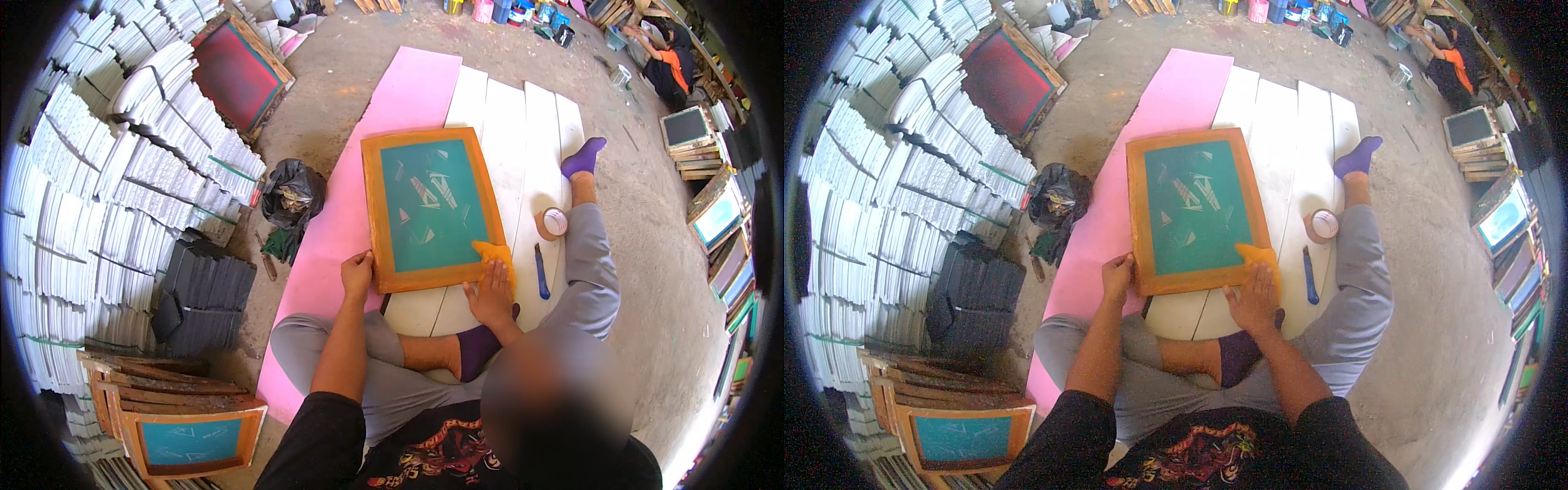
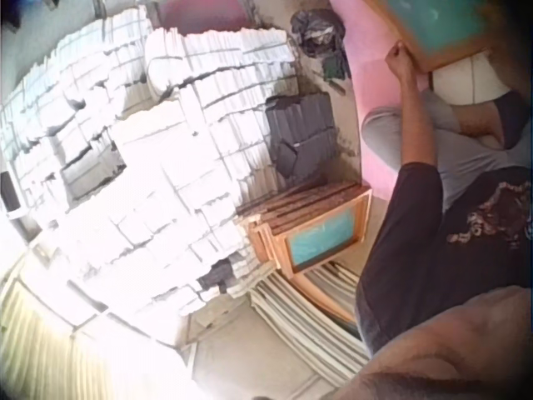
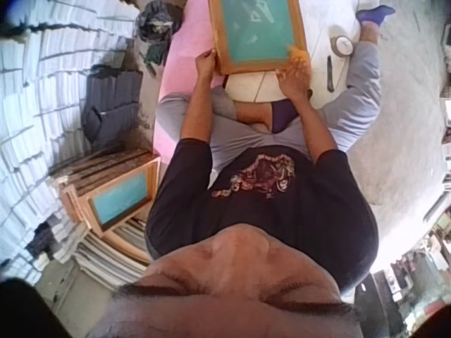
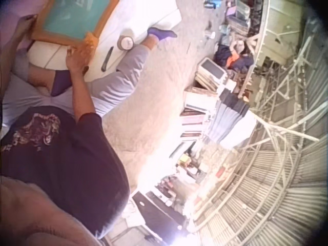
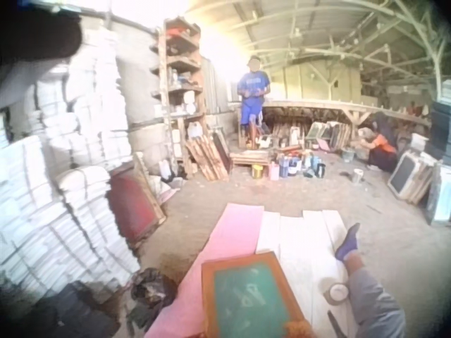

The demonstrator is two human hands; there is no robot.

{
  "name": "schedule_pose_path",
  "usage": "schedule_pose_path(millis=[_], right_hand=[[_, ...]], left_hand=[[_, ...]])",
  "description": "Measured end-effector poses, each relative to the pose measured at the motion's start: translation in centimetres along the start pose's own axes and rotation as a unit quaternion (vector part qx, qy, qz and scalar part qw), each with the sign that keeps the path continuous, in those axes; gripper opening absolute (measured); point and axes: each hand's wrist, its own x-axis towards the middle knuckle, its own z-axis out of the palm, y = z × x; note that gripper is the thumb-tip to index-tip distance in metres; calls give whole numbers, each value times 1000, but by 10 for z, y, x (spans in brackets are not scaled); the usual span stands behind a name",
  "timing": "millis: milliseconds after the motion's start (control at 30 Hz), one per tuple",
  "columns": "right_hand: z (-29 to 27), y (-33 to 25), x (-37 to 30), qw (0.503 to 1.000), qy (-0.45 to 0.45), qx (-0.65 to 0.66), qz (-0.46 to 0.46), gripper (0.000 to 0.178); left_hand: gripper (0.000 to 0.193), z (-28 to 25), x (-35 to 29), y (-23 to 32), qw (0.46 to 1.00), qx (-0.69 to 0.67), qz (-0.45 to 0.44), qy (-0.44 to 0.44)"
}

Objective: The person sits on the floor and repeatedly applies masking tape to the edges of a small wooden frame with a green surface. They use a utility knife to cut the tape and a cloth to wipe the frame edges between applications.

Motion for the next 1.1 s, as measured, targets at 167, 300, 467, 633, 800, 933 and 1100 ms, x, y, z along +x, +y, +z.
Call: schedule_pose_path(millis=[167,300,467,633,800,933,1100], right_hand=[[27,-59,-19,992,-21,-48,-114,98],[40,-118,-34,980,-41,-20,-192,98],[34,-170,-40,965,-80,-41,-248,93],[25,-123,-30,960,-96,5,-263,88],[-2,-41,-14,992,-61,-36,-100,90],[-3,3,-5,1000,-14,-6,3,96],[66,-33,-10,986,102,27,-131,99]], left_hand=[[32,0,2,0,1000,0,-8,4],[33,1,-3,14,999,-17,-47,-12],[33,-5,7,-1,992,-106,-54,-30],[39,2,7,-15,999,21,15,-33],[43,1,-14,0,982,164,87,-34],[41,5,-27,20,971,212,106,-22],[41,9,-26,19,969,207,132,-25]])
